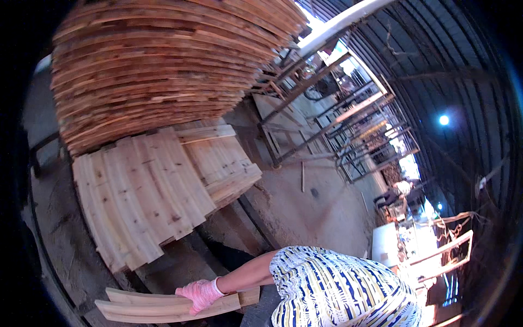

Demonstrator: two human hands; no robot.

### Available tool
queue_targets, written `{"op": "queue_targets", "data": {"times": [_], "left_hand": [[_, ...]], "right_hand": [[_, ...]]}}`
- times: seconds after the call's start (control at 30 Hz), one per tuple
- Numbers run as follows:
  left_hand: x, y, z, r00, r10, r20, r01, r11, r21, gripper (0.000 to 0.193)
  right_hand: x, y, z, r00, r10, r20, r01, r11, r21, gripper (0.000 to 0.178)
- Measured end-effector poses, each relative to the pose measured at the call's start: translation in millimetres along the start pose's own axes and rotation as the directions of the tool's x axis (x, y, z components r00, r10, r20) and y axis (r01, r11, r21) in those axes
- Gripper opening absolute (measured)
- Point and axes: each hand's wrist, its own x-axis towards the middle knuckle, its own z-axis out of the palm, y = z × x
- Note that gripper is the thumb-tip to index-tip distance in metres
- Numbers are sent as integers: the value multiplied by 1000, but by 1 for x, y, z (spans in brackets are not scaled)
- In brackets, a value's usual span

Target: The person repeatedly picks up bundles of wooden planks from a pile on the floor and stacks them onto a metal rack. The person wears pink gloves and handles the wood by hand, arranging the planks in layers.

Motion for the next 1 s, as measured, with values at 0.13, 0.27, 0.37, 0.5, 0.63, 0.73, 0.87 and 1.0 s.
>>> {"op": "queue_targets", "data": {"times": [0.13, 0.27, 0.37, 0.5, 0.63, 0.73, 0.87, 1.0], "left_hand": [[6, 64, 37, 990, 62, 127, -58, 998, -38, 107], [7, 133, 71, 965, 103, 240, -88, 994, -71, 100], [12, 187, 107, 935, 136, 328, -113, 990, -88, 96], [34, 259, 182, 870, 216, 443, -185, 976, -112, 95], [70, 314, 290, 840, 145, 522, -142, 989, -47, 107], [82, 313, 369, 850, 81, 521, -372, 793, 483, 93], [76, 287, 435, 863, 227, 452, -494, 570, 657, 108], [73, 268, 421, 881, -125, 456, -355, 461, 813, 129]], "right_hand": [[-16, 37, -42, 987, 40, -155, -13, 986, 168, 75], [-35, 65, -99, 959, 52, -278, 9, 977, 215, 70], [-52, 87, -144, 890, 57, -452, 23, 985, 169, 68], [-47, 118, -198, 817, 139, -559, -32, 980, 197, 62], [-10, 143, -236, 709, 202, -675, -115, 978, 172, 58], [25, 166, -243, 700, 129, -702, -89, 992, 94, 58], [69, 206, -227, 604, -148, -783, -183, 930, -317, 65], [96, 216, -216, 603, -92, -792, 37, 996, -87, 55]]}}
